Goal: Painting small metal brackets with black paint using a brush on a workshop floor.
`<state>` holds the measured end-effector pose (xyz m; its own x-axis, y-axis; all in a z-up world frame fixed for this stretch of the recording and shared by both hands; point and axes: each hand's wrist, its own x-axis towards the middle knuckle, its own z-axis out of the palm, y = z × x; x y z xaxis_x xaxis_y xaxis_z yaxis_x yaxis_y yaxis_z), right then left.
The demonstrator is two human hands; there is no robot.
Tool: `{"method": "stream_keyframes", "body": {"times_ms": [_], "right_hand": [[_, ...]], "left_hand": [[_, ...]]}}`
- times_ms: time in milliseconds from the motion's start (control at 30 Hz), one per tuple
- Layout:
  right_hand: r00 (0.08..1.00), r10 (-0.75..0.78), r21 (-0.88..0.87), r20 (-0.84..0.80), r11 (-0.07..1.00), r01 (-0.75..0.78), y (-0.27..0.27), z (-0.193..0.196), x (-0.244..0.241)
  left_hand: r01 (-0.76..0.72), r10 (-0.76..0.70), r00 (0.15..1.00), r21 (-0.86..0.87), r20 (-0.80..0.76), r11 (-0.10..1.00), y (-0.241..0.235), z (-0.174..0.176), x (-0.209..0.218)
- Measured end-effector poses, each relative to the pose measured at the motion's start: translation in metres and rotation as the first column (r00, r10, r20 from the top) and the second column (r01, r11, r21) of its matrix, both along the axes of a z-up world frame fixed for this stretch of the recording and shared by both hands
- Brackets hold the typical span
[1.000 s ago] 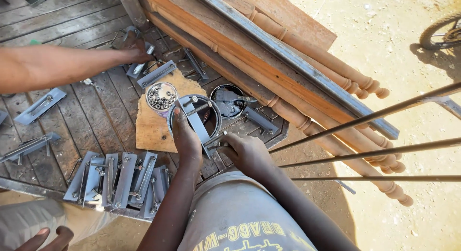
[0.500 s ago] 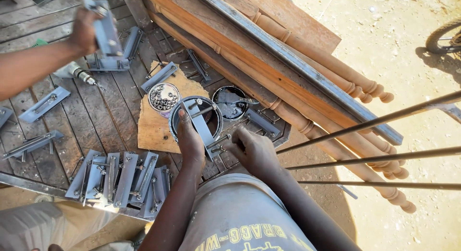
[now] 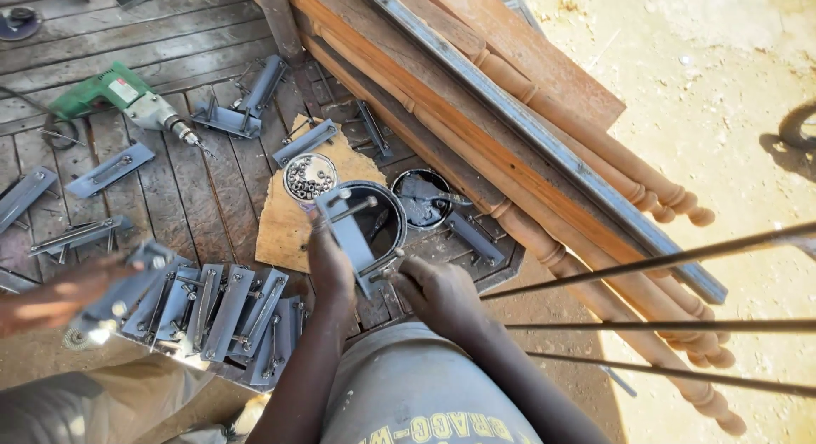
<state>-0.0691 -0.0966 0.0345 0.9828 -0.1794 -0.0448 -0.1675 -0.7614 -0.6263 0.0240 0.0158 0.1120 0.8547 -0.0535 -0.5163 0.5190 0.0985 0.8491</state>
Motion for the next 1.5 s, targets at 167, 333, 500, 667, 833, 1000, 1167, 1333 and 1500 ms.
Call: {"method": "stream_keyframes", "body": {"times_ms": [167, 333, 500, 667, 833, 1000, 1167, 1333, 1500], "right_hand": [[0.995, 0.099, 0.028, 0.005, 0.995, -0.099, -0.006, -0.008, 0.004], [0.987, 0.161, 0.116, -0.026, 0.981, -0.157, 0.003, 0.002, 0.014], [0.967, 0.248, 0.107, -0.062, 0.965, -0.241, 0.003, -0.003, 0.016], [0.942, 0.315, 0.163, 0.119, 0.929, -0.332, 0.007, 0.028, 0.018], [0.885, 0.389, 0.04, 0.258, 0.91, -0.412, 0.001, 0.002, 0.008], [0.99, 0.094, -0.021, 0.103, 0.995, -0.093, -0.013, -0.007, -0.007], [0.973, 0.229, -0.033, 0.028, 0.973, -0.228, -0.018, -0.007, -0.007], [0.998, 0.054, -0.126, 0.024, 0.991, -0.051, -0.023, -0.01, -0.008], [0.951, 0.037, -0.032, 0.307, 0.999, -0.028, -0.024, 0.028, 0.028]], "left_hand": [[-0.289, 0.287, 0.957, -0.046, -0.048, 0.956, 0.043, -0.055, 0.018], [-0.538, 0.515, 0.84, -0.138, -0.17, 0.832, 0.06, -0.047, 0.019], [-0.429, 0.41, 0.893, -0.081, -0.183, 0.899, 0.066, -0.066, 0.002], [-0.351, 0.335, 0.922, -0.05, -0.194, 0.935, 0.037, -0.032, -0.01], [-0.443, 0.368, 0.853, -0.14, -0.37, 0.886, 0.024, -0.085, 0.011], [-0.356, 0.329, 0.87, -0.006, -0.368, 0.934, 0.015, -0.111, 0.012], [-0.334, 0.272, 0.88, -0.1, -0.39, 0.937, -0.006, -0.09, 0.006], [-0.275, 0.252, 0.897, -0.011, -0.364, 0.961, -0.006, -0.075, -0.001], [0.26, -0.242, 0.961, 0.13, -0.136, 0.957, -0.008, -0.013, -0.011]]}}
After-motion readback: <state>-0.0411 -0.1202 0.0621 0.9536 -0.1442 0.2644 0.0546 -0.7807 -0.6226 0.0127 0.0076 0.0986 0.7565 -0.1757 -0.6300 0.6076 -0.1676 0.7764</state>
